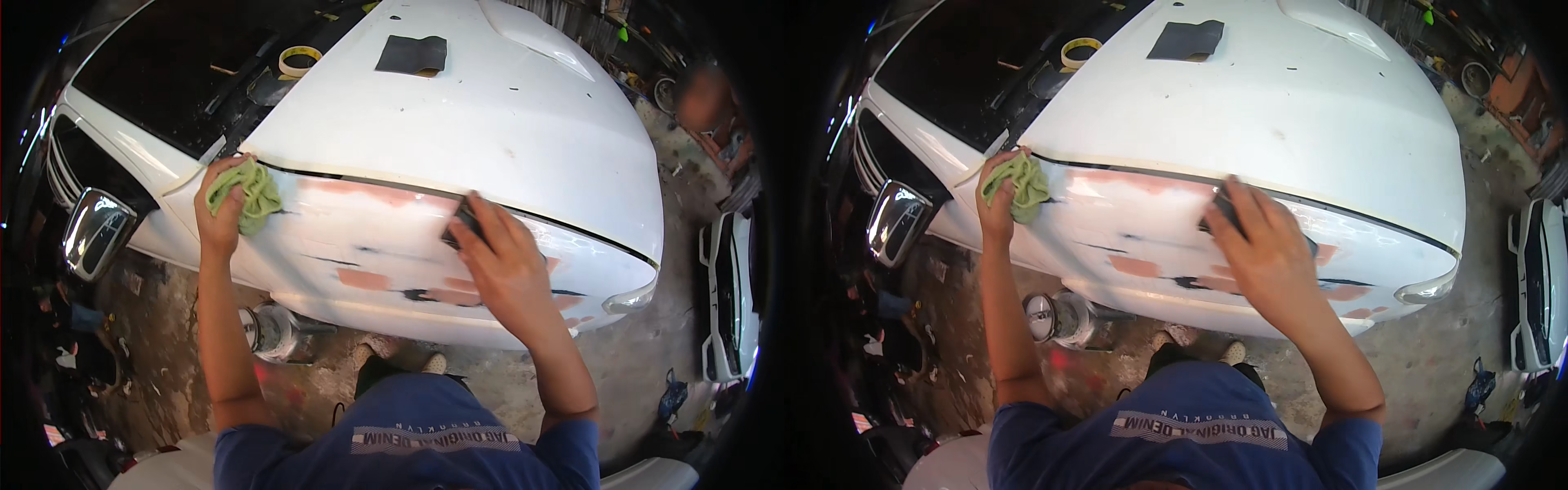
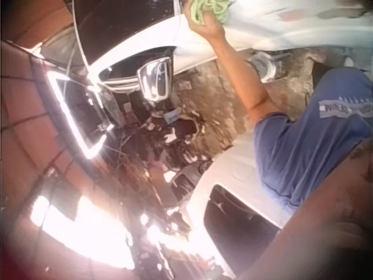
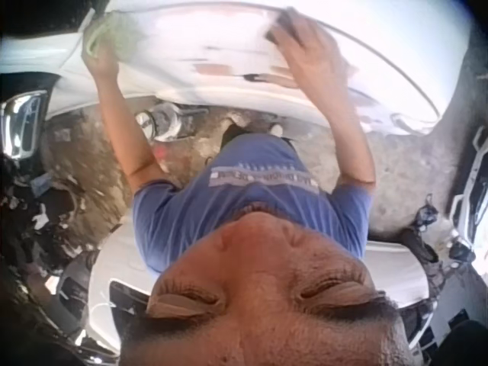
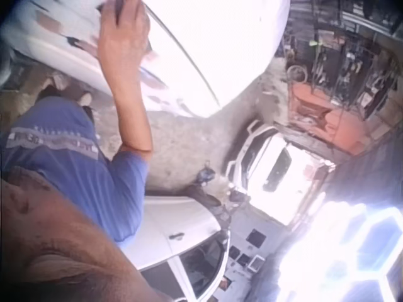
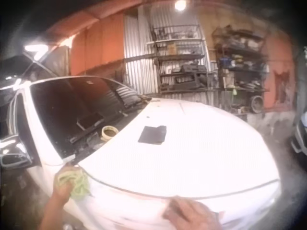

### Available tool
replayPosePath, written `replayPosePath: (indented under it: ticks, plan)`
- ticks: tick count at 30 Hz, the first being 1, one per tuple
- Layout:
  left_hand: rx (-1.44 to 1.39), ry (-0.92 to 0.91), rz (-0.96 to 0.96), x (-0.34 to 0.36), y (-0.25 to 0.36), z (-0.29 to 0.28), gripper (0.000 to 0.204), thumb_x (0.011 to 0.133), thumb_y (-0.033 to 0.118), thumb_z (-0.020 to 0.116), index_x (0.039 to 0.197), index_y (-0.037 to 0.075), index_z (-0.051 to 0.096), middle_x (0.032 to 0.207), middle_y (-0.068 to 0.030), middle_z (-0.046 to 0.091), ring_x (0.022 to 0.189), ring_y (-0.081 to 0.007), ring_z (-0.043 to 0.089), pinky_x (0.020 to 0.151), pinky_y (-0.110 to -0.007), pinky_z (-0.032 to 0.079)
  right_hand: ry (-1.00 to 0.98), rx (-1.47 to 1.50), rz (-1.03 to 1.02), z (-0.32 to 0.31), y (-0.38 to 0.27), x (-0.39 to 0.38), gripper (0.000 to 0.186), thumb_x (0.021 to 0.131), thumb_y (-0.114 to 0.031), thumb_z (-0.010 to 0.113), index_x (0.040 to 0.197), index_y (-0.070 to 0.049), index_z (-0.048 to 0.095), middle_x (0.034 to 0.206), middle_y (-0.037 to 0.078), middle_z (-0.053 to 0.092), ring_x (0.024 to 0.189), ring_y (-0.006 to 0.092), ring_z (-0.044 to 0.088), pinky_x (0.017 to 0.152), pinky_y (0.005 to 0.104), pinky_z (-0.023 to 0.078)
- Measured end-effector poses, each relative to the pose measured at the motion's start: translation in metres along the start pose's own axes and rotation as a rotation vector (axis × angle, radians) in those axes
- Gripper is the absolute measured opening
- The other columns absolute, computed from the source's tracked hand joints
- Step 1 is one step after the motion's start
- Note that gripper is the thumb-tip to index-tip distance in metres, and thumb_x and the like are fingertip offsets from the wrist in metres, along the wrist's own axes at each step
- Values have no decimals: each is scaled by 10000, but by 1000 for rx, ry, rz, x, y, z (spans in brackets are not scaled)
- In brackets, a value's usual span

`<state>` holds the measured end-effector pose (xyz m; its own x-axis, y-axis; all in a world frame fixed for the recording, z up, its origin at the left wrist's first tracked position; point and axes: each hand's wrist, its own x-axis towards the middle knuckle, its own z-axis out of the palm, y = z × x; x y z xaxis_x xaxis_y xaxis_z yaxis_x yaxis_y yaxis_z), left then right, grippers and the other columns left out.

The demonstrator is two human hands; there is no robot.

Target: The person sands the fender and hood of a white vehicle using a sanding block, frequently dipping the block into a bucket of water and wiping the surface with a cloth.

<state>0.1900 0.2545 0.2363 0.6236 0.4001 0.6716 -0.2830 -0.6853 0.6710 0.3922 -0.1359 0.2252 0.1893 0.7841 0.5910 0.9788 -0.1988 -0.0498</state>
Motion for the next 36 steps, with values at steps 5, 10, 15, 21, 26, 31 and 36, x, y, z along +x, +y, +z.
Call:
replayPosePath:
  ticks: [5,10,15,21,26,31,36]
  plan:
    - [292,-137,220,5,4,-4,678,823,345,860,1340,-21,619,1383,-182,683,1312,-356,634,1194,-519,419,98,2,270,3,-22,-1,449,842,-52,819,1280,-43,717,1467,231,583,1260,413,610,1013,493,544]
    - [430,-227,414,-1,-12,-9,675,801,419,853,1338,99,597,1380,-175,670,1336,-427,618,1231,-636,339,192,-102,491,21,-55,14,409,874,-47,793,1274,-31,713,1421,257,599,1168,430,622,969,506,545]
    - [375,-298,510,-18,-13,-15,552,841,432,840,1257,155,605,1322,-145,694,1259,-398,671,1186,-619,384,301,-237,706,52,-97,55,391,927,-91,757,1311,-41,704,1382,261,618,1106,423,633,925,494,555]
    - [240,-297,579,-17,-24,-20,400,974,492,696,1235,195,639,1254,-77,737,1173,-298,720,1151,-490,393,259,-159,672,76,-168,132,406,893,-122,802,1292,-79,740,1334,233,663,1129,394,669,920,451,579]
    - [190,-323,584,-12,-20,-22,374,974,465,685,1240,204,655,1267,-70,738,1165,-276,727,1142,-452,391,323,-319,1105,46,-110,91,256,950,-169,698,1158,-23,734,1239,177,712,1115,397,664,918,496,578]
    - [175,-343,587,-10,-25,-24,349,972,415,677,1250,205,661,1279,-66,738,1164,-270,731,1136,-432,393,275,-286,751,91,-183,146,368,874,-182,794,1232,-104,755,1287,206,687,1159,384,663,964,471,575]
    - [148,-365,549,-8,-16,-28,326,972,408,643,1227,208,684,1286,-63,738,1191,-256,720,1145,-431,380,364,-263,1027,66,-128,97,296,937,-189,715,1194,-43,740,1166,168,726,1083,368,671,913,451,555]
